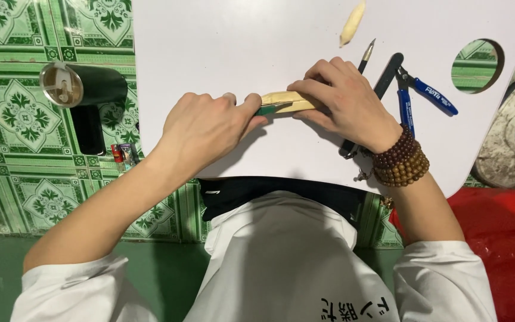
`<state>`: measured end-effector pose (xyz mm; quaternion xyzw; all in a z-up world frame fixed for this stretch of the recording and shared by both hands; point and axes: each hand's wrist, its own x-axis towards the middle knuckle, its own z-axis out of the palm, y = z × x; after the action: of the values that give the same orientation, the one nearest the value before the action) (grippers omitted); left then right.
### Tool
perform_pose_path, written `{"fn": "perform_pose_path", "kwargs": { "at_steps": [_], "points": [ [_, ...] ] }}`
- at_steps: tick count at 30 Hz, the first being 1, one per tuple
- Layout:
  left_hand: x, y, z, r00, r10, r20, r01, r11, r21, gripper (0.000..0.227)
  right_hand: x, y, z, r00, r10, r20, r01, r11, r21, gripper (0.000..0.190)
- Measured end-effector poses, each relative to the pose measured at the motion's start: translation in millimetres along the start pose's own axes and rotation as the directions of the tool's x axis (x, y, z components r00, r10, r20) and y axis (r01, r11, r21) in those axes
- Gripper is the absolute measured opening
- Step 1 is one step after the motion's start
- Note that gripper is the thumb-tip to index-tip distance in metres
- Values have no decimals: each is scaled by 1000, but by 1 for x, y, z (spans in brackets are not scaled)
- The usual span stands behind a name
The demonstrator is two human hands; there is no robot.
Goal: The person carves a small piece of wood using a utility knife and a small carving tool.
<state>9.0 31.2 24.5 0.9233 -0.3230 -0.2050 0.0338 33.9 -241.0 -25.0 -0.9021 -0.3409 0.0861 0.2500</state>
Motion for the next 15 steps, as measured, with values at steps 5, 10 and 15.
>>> {"fn": "perform_pose_path", "kwargs": {
  "at_steps": [5,10,15],
  "points": [
    [3,1,11,998,-30,-51,35,995,98,44,-3,9,0,984,-175,-37,174,984,-32,36],
    [-2,1,9,998,-46,-31,49,992,118,43,-3,8,1,986,-164,-40,163,986,-24,34],
    [-3,0,5,998,-56,-1,55,987,152,42,-3,9,1,987,-154,-42,153,987,-42,33]
  ]
}}
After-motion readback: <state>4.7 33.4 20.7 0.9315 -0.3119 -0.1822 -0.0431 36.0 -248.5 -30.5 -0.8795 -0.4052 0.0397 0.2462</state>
